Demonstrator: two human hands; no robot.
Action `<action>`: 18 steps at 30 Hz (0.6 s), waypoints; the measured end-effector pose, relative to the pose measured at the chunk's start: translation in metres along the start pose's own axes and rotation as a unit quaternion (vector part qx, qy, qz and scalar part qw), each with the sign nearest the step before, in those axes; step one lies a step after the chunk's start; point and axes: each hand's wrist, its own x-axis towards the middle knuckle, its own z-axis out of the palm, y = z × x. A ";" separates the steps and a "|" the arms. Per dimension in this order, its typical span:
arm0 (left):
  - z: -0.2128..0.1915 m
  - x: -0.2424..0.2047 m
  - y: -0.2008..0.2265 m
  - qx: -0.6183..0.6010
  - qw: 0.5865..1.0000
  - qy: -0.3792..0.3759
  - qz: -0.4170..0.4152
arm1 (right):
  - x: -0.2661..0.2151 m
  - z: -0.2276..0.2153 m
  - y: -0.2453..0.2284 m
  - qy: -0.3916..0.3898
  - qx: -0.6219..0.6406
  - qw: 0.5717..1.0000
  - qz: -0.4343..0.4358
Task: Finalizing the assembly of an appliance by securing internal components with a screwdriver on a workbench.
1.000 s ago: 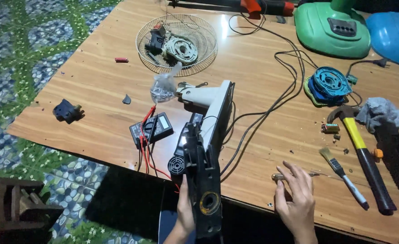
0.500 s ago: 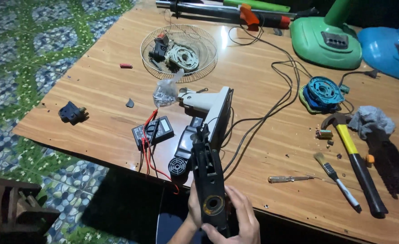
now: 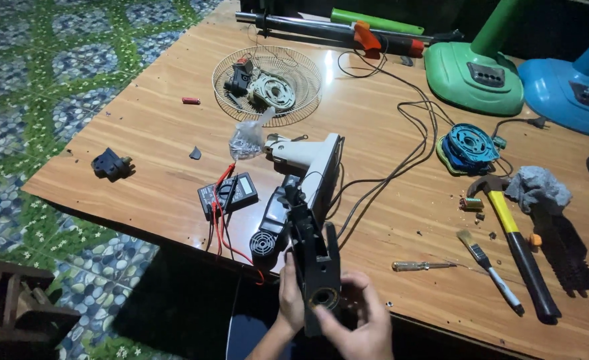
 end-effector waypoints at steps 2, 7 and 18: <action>0.004 -0.010 0.022 0.004 1.000 0.007 -0.008 | 0.007 -0.005 -0.004 0.009 0.113 0.988 0.104; 0.006 -0.025 0.046 0.003 0.949 -0.141 0.282 | 0.035 -0.013 -0.032 -0.079 0.151 0.975 0.143; 0.008 -0.041 0.076 -0.083 0.967 -0.142 0.196 | 0.058 -0.031 -0.032 -0.271 0.157 0.941 0.125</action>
